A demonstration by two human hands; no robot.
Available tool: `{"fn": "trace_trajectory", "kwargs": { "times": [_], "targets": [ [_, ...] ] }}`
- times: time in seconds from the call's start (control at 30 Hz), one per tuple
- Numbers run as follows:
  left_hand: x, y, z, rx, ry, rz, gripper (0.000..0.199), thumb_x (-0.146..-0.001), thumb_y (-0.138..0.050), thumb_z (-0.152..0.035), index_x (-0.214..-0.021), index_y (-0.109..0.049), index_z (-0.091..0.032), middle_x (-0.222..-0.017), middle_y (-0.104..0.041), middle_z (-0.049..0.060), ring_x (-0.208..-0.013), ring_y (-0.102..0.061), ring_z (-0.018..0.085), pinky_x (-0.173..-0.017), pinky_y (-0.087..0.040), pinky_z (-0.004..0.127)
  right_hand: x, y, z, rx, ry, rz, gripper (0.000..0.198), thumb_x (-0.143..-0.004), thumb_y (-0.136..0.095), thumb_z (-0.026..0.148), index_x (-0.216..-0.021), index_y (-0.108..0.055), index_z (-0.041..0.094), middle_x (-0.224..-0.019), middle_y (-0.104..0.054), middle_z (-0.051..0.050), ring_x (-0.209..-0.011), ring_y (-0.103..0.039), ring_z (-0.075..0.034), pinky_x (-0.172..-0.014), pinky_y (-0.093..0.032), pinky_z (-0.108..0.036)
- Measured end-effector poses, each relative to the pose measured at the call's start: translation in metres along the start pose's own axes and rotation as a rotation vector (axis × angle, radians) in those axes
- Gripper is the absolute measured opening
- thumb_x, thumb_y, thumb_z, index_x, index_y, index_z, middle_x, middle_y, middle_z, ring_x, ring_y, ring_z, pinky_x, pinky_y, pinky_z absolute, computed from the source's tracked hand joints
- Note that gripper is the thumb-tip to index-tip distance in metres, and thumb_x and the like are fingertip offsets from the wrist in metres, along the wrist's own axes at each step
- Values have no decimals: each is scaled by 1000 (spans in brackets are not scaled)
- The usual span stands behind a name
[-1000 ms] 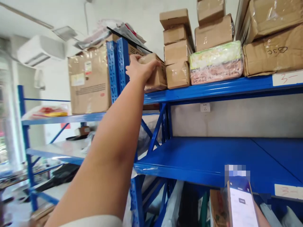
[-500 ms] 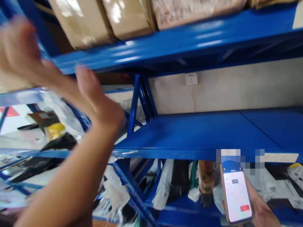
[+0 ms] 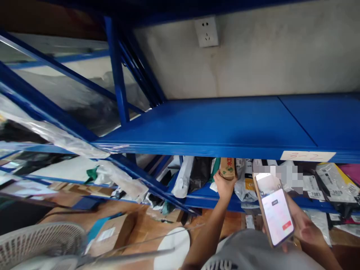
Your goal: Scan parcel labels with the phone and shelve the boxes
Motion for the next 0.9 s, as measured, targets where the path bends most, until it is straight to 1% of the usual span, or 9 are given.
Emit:
{"fn": "trace_trajectory", "kwargs": {
  "times": [0.13,0.33,0.43,0.5,0.6,0.7,0.77,0.83,0.9],
  "targets": [
    [-9,10,2,126,45,-114,59,-48,-79,-25,-102,-56,-20,-100,-57,7,-107,-59,33,-101,-50,51,17,11,2,-13,69,-148,128,-66,-90,54,-163,-10,28,-116,-73,-17,-86,-75,-32,-52,-58,-29],
    [-44,20,17,242,203,-280,52,-61,-69,-33,-108,-54,-16,-100,-63,9,-89,-67,25,-85,-57,45,43,34,2,-92,123,-423,133,-59,-91,59,-163,-13,33,-119,-74,-14,-87,-74,-34,-47,-53,-29],
    [-53,35,7,235,151,-328,48,-65,-68,-36,-107,-56,-16,-101,-61,11,-89,-66,26,-83,-57,47,55,47,-1,-114,131,-490,135,-57,-91,61,-163,-13,31,-116,-76,-14,-84,-74,-34,-48,-52,-30],
    [-51,45,-13,204,19,-316,51,-64,-70,-36,-110,-60,-17,-104,-58,11,-93,-64,27,-86,-56,49,60,55,-5,-135,137,-520,136,-58,-91,60,-163,-10,29,-112,-77,-15,-85,-74,-34,-48,-51,-30],
    [-36,40,-47,158,-256,-178,59,-54,-78,-33,-111,-67,-21,-104,-60,8,-101,-62,30,-102,-51,51,62,63,-9,-161,150,-545,136,-60,-91,57,-164,-8,28,-111,-78,-14,-85,-74,-34,-48,-50,-29],
    [-7,1,-70,3,-566,178,59,-49,-85,-30,-106,-73,-25,-100,-67,7,-104,-62,32,-119,-37,55,56,64,-6,-162,181,-532,130,-62,-90,58,-163,-13,31,-117,-77,-13,-83,-73,-32,-50,-51,-30],
    [18,-29,-69,-138,-720,420,57,-55,-84,-25,-111,-73,-27,-100,-70,7,-104,-63,31,-121,-33,56,51,60,-3,-146,180,-494,128,-63,-89,58,-163,-16,29,-113,-77,-14,-81,-73,-32,-50,-51,-31],
    [39,-47,-60,-221,-774,543,54,-63,-77,-15,-115,-72,-29,-102,-70,7,-104,-64,29,-119,-36,56,47,56,-1,-133,167,-467,126,-63,-89,58,-163,-19,26,-108,-78,-15,-78,-72,-33,-50,-51,-32],
    [51,-51,-51,-241,-759,559,51,-68,-76,-13,-116,-72,-29,-104,-68,8,-107,-63,29,-120,-31,61,46,55,-2,-122,162,-458,124,-64,-88,58,-163,-22,24,-105,-78,-16,-74,-72,-32,-50,-51,-32]
  ]
}}
Point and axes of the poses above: each hand's wrist, its own x-axis away from the middle knuckle, its own y-axis out of the back of the hand, z = x × y, the point moved 6 cm from there along -x, towards the middle knuckle
